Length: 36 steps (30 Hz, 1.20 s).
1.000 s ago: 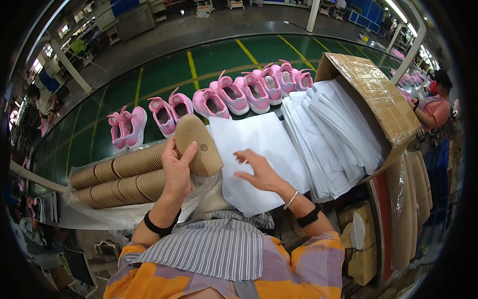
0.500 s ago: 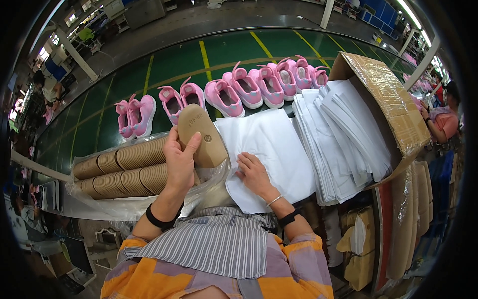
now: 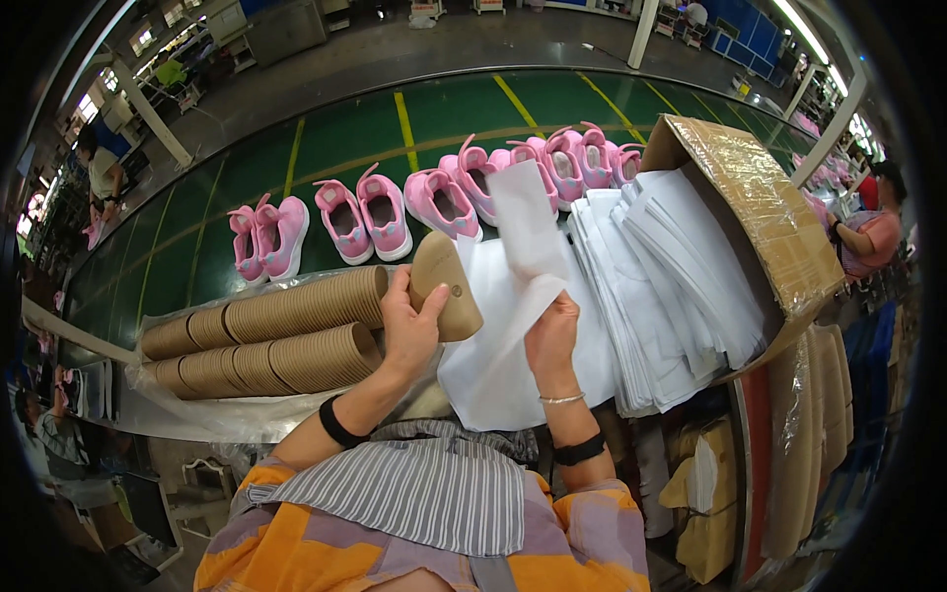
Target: Stuffing pink sneakers with paper packing and cardboard shoe trees on a factory production line.
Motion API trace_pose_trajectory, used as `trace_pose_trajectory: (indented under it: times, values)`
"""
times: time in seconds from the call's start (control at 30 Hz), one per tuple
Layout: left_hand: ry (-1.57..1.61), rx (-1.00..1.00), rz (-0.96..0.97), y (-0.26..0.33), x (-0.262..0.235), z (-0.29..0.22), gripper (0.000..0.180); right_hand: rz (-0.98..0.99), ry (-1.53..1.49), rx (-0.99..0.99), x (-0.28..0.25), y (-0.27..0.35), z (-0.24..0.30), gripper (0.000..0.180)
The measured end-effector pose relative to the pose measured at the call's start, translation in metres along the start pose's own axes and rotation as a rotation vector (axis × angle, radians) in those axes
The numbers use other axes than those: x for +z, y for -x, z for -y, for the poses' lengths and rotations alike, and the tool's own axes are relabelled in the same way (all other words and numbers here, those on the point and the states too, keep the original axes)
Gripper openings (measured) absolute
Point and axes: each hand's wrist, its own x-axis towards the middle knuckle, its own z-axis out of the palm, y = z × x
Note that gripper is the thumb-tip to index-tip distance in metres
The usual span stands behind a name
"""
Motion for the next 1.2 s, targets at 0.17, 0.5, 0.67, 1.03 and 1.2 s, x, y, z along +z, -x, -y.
trace_pose_trajectory:
  times: [0.17,0.5,0.67,1.03,1.2]
  values:
    - [0.2,0.175,0.345,-0.001,0.021,-0.031,0.059,0.562,1.256,-1.091,0.06,-0.006,0.042,0.06]
    - [-0.997,0.15,1.636,-0.044,0.025,-0.057,0.091,0.384,1.355,-1.179,0.074,-0.08,0.156,0.086]
    - [0.135,-0.001,1.325,-0.013,0.072,-0.021,0.073,-0.101,0.752,-1.153,0.108,-0.059,0.144,0.095]
    - [0.537,-0.175,0.626,-0.111,0.108,-0.067,0.036,0.113,0.46,-1.085,0.075,-0.066,0.111,0.047]
    - [0.285,-0.221,0.72,-0.114,0.093,-0.078,0.074,0.051,0.926,-1.099,0.067,-0.107,0.134,0.023]
